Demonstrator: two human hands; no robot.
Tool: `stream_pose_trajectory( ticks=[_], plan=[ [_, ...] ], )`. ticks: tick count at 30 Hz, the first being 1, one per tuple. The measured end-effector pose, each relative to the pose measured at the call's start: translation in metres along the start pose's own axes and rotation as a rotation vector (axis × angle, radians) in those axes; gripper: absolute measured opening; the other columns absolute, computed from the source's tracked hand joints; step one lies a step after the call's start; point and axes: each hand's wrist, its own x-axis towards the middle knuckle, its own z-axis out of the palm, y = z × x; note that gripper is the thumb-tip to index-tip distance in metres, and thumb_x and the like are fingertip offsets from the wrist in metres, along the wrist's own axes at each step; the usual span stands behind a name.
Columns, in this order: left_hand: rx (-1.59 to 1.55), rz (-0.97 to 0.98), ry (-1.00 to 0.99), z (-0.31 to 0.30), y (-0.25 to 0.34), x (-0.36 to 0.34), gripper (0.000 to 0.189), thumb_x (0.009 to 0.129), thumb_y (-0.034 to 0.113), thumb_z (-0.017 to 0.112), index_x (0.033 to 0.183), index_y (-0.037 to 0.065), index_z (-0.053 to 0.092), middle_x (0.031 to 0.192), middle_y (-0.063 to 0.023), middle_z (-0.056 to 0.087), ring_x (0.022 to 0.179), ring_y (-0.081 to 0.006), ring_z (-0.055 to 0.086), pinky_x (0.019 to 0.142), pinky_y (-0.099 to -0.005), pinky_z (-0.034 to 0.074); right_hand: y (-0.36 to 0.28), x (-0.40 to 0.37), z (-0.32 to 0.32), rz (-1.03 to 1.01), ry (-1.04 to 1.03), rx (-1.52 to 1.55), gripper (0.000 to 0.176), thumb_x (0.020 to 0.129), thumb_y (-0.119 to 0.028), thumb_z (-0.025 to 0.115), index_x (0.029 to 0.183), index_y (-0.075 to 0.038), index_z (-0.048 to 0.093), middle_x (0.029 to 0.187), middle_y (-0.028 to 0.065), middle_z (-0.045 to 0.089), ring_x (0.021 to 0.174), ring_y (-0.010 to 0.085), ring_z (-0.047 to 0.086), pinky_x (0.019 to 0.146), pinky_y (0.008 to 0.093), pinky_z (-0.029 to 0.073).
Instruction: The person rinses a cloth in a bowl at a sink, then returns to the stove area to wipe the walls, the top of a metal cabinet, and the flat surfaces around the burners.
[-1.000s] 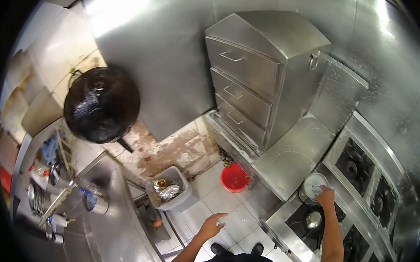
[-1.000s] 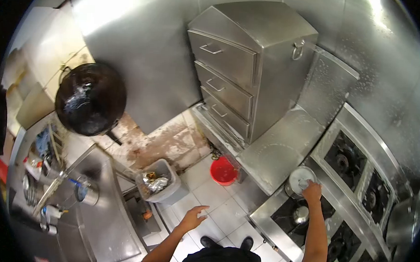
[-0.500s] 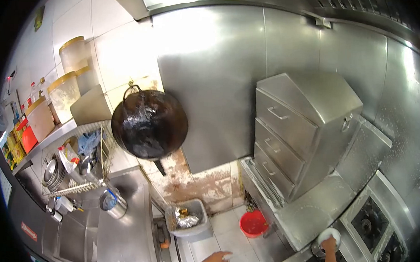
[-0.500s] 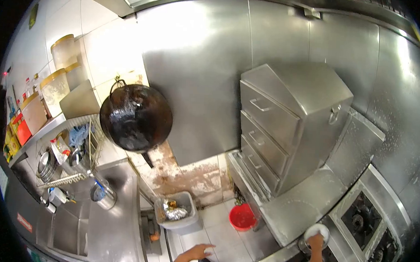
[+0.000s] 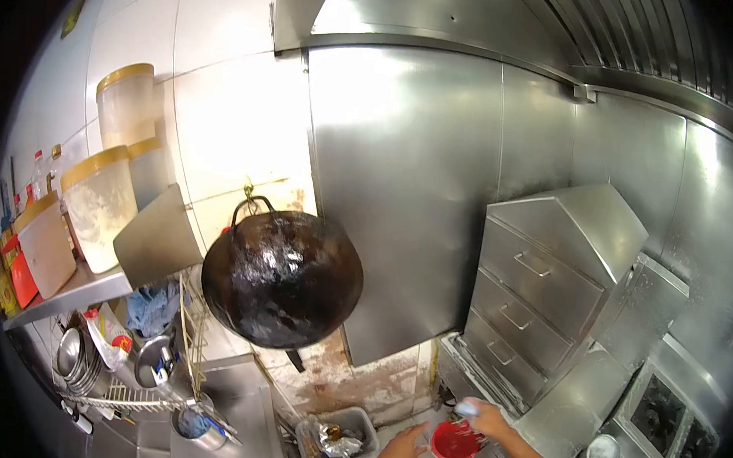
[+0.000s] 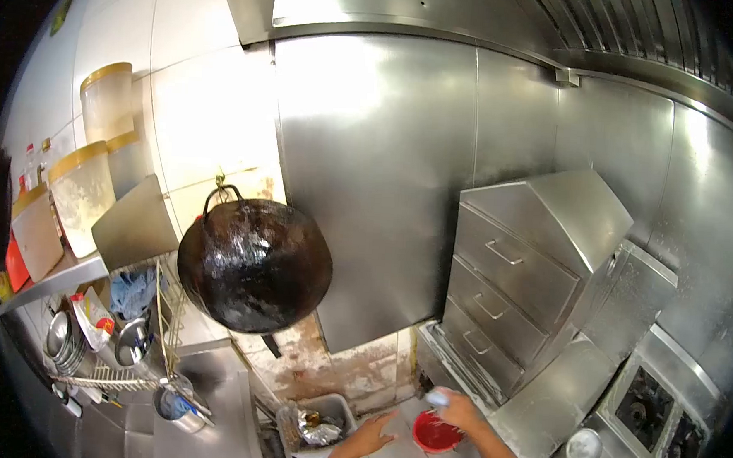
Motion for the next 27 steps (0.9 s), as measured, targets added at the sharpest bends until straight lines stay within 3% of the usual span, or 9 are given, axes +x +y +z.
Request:
stream_pose_trajectory(
  ticks=[3,6,12,14,16,17,21,24,27],
  plan=[
    [-0.098,0.008,0.055,-0.031,0.008,-0.017,0.068,0.083,0.022,0.067,0.142,0.008,0.035,0.136,-0.0232,0.044,0.127,-0.0363,0.042,0.106,-0.0395,0.034,-0.088,0.098,-0.011,-0.394,0.216,-0.015,0.048,0.074,-0.011,0.063,0.121,-0.015,0.059,0.111,0.0192,0.062,0.103,0.0355,0.058,0.093,0.0422,0.046],
    [-0.253,-0.182,0.142,-0.053,0.009,-0.024,0.067,0.083,0.022,0.068,0.142,0.011,0.036,0.138,-0.0217,0.042,0.126,-0.0393,0.042,0.104,-0.0420,0.036,-0.203,0.193,-0.069,-0.746,0.540,-0.054,0.054,0.075,-0.002,0.061,0.127,-0.013,0.055,0.124,0.0227,0.053,0.112,0.0401,0.052,0.098,0.0432,0.042],
    [0.464,0.252,0.562,-0.254,0.152,0.087,0.067,0.079,0.013,0.069,0.139,0.010,0.040,0.145,-0.0167,0.036,0.134,-0.0364,0.033,0.109,-0.0431,0.029,-0.414,0.316,-0.184,-1.100,1.046,0.069,0.048,0.077,-0.004,0.064,0.121,-0.024,0.060,0.132,0.0175,0.048,0.114,0.0357,0.050,0.097,0.0454,0.041],
    [0.688,0.284,0.661,-0.307,0.194,0.123,0.066,0.077,0.012,0.070,0.137,0.009,0.043,0.143,-0.0165,0.039,0.133,-0.0376,0.034,0.108,-0.0440,0.030,-0.438,0.348,-0.205,-1.175,1.138,0.053,0.048,0.077,-0.004,0.064,0.120,-0.024,0.060,0.133,0.0163,0.047,0.114,0.0343,0.051,0.097,0.0461,0.041],
    [0.891,0.208,0.724,-0.338,0.213,0.162,0.067,0.078,0.015,0.070,0.137,0.006,0.042,0.143,-0.0208,0.036,0.135,-0.0400,0.030,0.109,-0.0481,0.028,-0.452,0.377,-0.224,-1.339,1.122,-0.335,0.048,0.077,-0.004,0.062,0.120,-0.025,0.061,0.133,0.0172,0.047,0.115,0.0336,0.050,0.096,0.0481,0.041],
    [0.993,0.157,0.747,-0.349,0.214,0.182,0.068,0.078,0.018,0.070,0.138,0.006,0.040,0.144,-0.0224,0.034,0.136,-0.0406,0.027,0.109,-0.0500,0.026,-0.452,0.390,-0.239,-1.352,1.136,-0.321,0.048,0.077,-0.004,0.062,0.120,-0.025,0.061,0.133,0.0172,0.047,0.115,0.0336,0.050,0.096,0.0481,0.041],
    [1.187,0.076,0.746,-0.379,0.173,0.250,0.071,0.080,0.023,0.068,0.141,0.006,0.036,0.147,-0.0244,0.026,0.138,-0.0416,0.020,0.110,-0.0542,0.022,-0.408,0.438,-0.305,-0.837,1.492,-0.046,0.043,0.076,-0.002,0.057,0.117,-0.015,0.061,0.133,0.0157,0.047,0.128,0.0345,0.038,0.104,0.0518,0.031],
    [1.242,-0.067,0.659,-0.365,0.159,0.270,0.075,0.080,0.028,0.068,0.142,0.006,0.032,0.150,-0.0243,0.019,0.140,-0.0429,0.014,0.109,-0.0584,0.020,-0.421,0.432,-0.307,-0.842,1.483,-0.141,0.044,0.078,0.000,0.052,0.121,-0.005,0.056,0.130,0.0185,0.049,0.126,0.0383,0.039,0.105,0.0493,0.029],
    [1.148,-0.040,0.616,-0.332,0.148,0.285,0.076,0.080,0.028,0.069,0.142,0.006,0.033,0.149,-0.0247,0.021,0.139,-0.0436,0.015,0.108,-0.0591,0.020,-0.473,0.406,-0.258,-1.347,1.176,-0.224,0.050,0.077,-0.002,0.052,0.124,-0.016,0.055,0.137,0.0157,0.043,0.129,0.0380,0.037,0.107,0.0521,0.028]
  ],
)
